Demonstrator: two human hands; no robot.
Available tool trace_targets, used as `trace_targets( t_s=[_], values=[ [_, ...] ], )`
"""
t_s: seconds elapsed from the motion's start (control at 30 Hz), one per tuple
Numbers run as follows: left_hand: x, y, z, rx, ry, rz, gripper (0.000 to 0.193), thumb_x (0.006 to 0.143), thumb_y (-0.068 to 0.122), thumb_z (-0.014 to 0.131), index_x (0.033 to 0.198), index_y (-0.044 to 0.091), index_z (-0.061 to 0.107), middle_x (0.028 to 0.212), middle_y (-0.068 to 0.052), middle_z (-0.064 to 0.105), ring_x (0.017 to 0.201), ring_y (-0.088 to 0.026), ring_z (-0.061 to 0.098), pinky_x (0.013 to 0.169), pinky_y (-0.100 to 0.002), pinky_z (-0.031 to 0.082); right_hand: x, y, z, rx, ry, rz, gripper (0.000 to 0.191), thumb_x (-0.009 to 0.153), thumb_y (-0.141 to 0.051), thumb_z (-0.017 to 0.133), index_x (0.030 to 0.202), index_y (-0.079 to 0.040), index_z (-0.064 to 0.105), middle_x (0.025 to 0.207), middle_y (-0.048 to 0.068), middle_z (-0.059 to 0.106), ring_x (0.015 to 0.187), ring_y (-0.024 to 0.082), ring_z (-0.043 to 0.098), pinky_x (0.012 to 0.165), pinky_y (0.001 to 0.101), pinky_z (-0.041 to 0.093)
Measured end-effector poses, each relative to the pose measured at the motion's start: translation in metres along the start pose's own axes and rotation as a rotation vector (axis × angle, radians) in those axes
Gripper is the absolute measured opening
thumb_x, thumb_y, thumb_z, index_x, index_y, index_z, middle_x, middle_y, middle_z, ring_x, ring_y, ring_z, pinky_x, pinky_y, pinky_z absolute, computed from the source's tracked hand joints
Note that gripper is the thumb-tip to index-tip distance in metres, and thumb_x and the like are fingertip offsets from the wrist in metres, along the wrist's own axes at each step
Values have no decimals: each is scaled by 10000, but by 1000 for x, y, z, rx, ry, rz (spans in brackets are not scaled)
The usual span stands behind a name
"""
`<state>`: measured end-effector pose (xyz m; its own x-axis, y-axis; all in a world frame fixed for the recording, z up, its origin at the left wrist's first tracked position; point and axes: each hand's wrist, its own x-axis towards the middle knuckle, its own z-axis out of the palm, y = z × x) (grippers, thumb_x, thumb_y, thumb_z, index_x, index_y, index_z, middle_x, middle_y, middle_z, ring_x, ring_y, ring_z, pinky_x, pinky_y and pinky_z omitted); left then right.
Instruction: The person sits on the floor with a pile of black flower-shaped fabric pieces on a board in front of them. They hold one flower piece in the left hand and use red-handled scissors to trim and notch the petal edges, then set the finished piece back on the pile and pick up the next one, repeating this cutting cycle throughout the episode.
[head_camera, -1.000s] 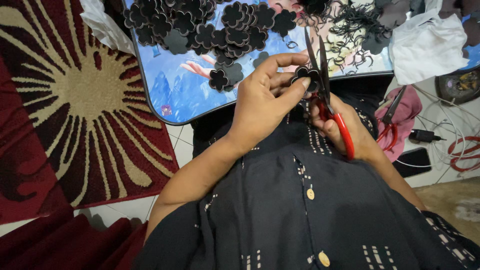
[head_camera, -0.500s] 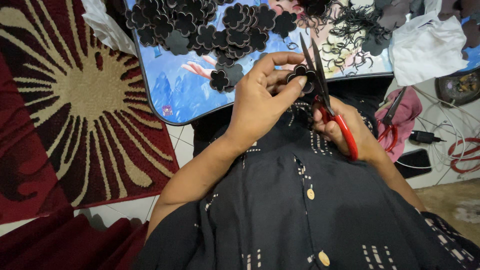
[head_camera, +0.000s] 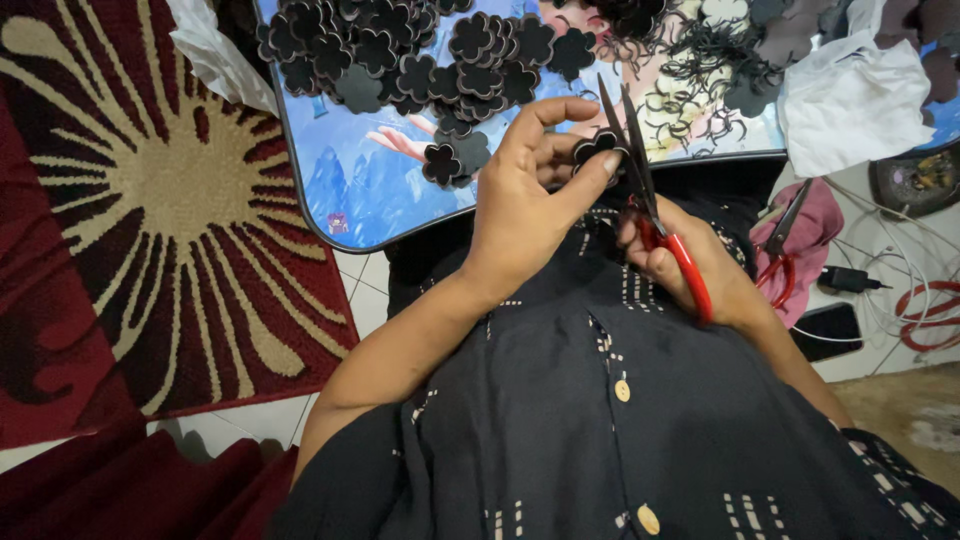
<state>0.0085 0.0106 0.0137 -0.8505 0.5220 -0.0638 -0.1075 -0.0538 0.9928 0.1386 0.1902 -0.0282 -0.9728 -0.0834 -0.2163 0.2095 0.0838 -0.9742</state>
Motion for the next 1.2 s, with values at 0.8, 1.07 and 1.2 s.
trace_targets(
  t_s=[0.8,1.07,1.2],
  values=[
    [1,1,-4,-1,-51,8,428,969,65,772,1348,57,573,1063,-44,753,977,-63,700,888,-223,577,3,-11,-1,-63,-17,-41,843,916,-787,467,1243,-10,489,852,12,474,704,88,425,611,237,386],
    [1,1,-9,13,-36,6,411,961,61,788,1320,45,589,1057,-49,750,925,-57,671,842,-217,558,1,-11,-3,-51,-32,9,769,887,-781,506,1101,-43,518,822,-6,503,674,67,431,589,217,376],
    [2,0,-11,22,-23,3,413,948,59,794,1307,41,591,1055,-59,751,916,-63,682,841,-221,570,1,-5,-4,-85,-19,-7,757,889,-800,490,1060,-64,531,827,-17,517,692,74,464,610,228,402]
  ],
)
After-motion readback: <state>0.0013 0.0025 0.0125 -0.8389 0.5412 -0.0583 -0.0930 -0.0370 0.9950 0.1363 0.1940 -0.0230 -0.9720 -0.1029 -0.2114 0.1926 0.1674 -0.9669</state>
